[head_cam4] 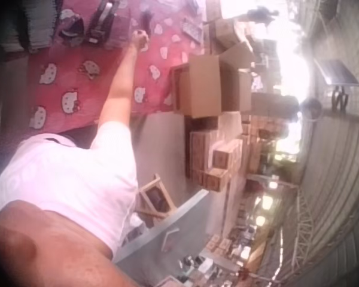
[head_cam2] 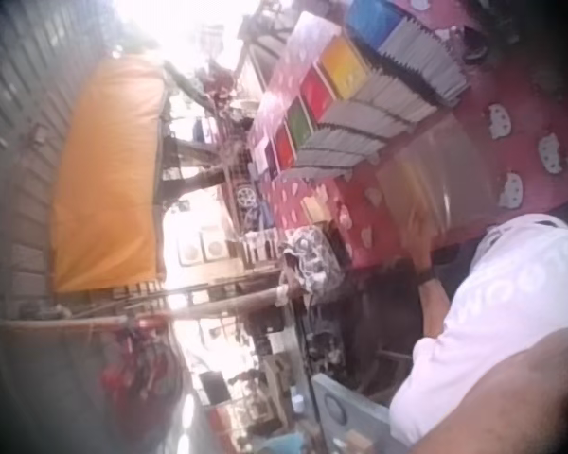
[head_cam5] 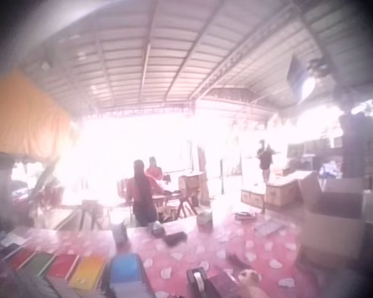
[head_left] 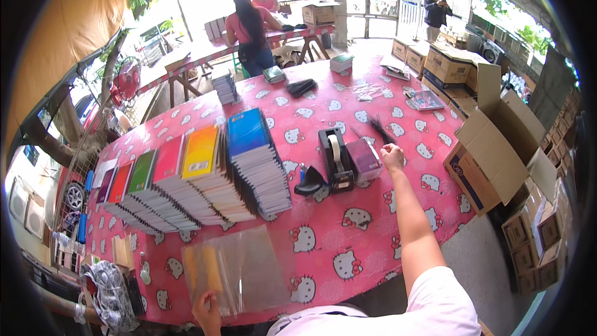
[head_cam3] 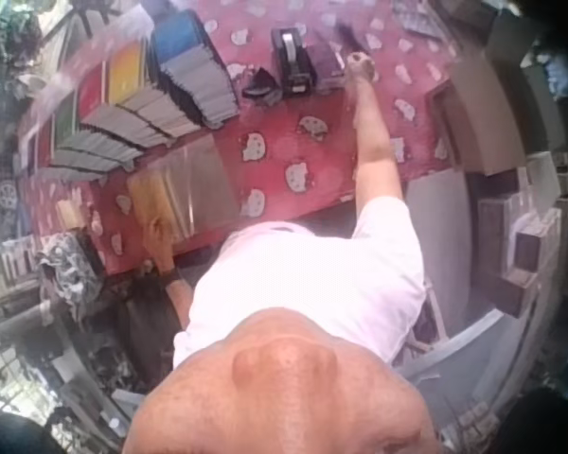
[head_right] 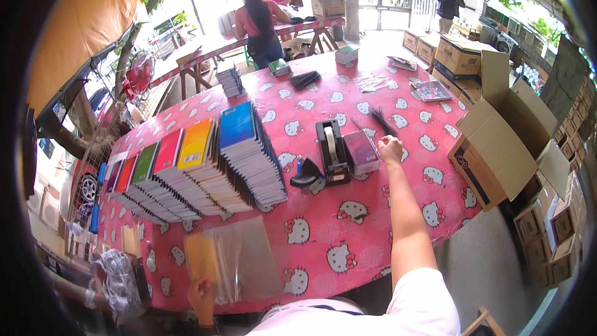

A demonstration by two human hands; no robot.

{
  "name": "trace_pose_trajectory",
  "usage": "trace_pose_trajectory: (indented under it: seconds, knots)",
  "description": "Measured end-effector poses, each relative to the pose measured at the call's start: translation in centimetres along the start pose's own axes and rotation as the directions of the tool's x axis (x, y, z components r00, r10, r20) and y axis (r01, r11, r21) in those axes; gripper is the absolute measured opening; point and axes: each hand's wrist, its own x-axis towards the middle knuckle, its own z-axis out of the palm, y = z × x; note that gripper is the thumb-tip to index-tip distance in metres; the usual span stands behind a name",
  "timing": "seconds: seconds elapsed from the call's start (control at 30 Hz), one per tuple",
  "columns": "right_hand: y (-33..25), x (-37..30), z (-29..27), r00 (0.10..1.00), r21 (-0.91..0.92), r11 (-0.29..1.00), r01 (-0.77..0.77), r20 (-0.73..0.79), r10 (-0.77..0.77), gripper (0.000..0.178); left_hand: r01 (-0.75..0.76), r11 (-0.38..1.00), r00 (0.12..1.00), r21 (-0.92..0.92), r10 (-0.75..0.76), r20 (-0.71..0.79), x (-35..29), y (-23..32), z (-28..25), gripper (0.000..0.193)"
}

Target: The person repeatedly picks up spiral-bound notebooks from stacks on a table, places them into clear plastic bags, seals the bags, and sets the packaged notebooks aside. The process is repeated for multiple notebooks of different colors.

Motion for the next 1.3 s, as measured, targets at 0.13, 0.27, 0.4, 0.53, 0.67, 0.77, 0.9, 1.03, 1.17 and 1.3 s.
trace_pose_trajectory:
  seconds: [0.13,0.27,0.4,0.53,0.67,0.77,0.9,1.03,1.17,1.3]
  knots:
    - [-0.2,2.5,1.0,0.997,-0.14,0.99,-0.031,-0.071,0.022,0.062,-0.041,0.98,0.998,0.197,0.048,-0.028,1.1,-2.6,1.5,0.02]
    - [-3.5,7.3,0.3,0.975,-0.332,0.921,-0.205,0.01,0.221,0.107,0.045,0.967,0.996,0.249,-0.063,0.064,3.3,0.9,3.4,0.02]
    - [-5.4,10.9,2.5,0.961,-0.451,0.884,-0.127,0.165,0.222,0.125,0.101,0.952,0.985,0.289,-0.136,0.103,5.0,2.6,4.7,0.021]
    - [-5.4,13.7,5.3,0.987,-0.384,0.914,0.132,0.14,-0.084,0.072,0.143,0.937,0.973,0.317,-0.191,0.127,7.2,3.6,6.8,0.022]
    - [-4.8,17.5,8.7,0.91,-0.406,0.817,0.41,0.13,-0.393,0.043,0.142,0.932,0.967,0.334,-0.204,0.156,8.8,4.1,8.5,0.023]
    - [-9.5,16.8,10.2,0.904,-0.347,0.836,0.426,0.119,-0.411,0.046,0.142,0.93,0.966,0.34,-0.205,0.157,9.3,4.4,9.2,0.024]
    - [-12.6,14.2,11.1,0.82,-0.495,0.721,0.484,0.545,-0.176,0.077,0.113,0.936,0.968,0.332,-0.179,0.174,9.8,4.7,9.4,0.025]
    - [-13.2,13.5,10.6,0.866,-0.448,0.746,0.493,0.334,-0.372,0.075,0.091,0.951,0.978,0.296,-0.142,0.155,7.5,3.3,7.4,0.027]
    - [-10.6,6.1,1.2,0.739,0.254,0.695,0.673,-0.257,-0.622,0.031,-0.049,0.968,0.962,0.246,-0.021,0.273,5.8,1.7,6.8,0.028]
    - [-13.6,-12.6,0.0,0.808,0.719,0.421,0.553,-0.339,-0.482,0.018,-0.294,0.866,0.943,0.405,0.194,0.27,3.4,-0.6,6.9,0.051]
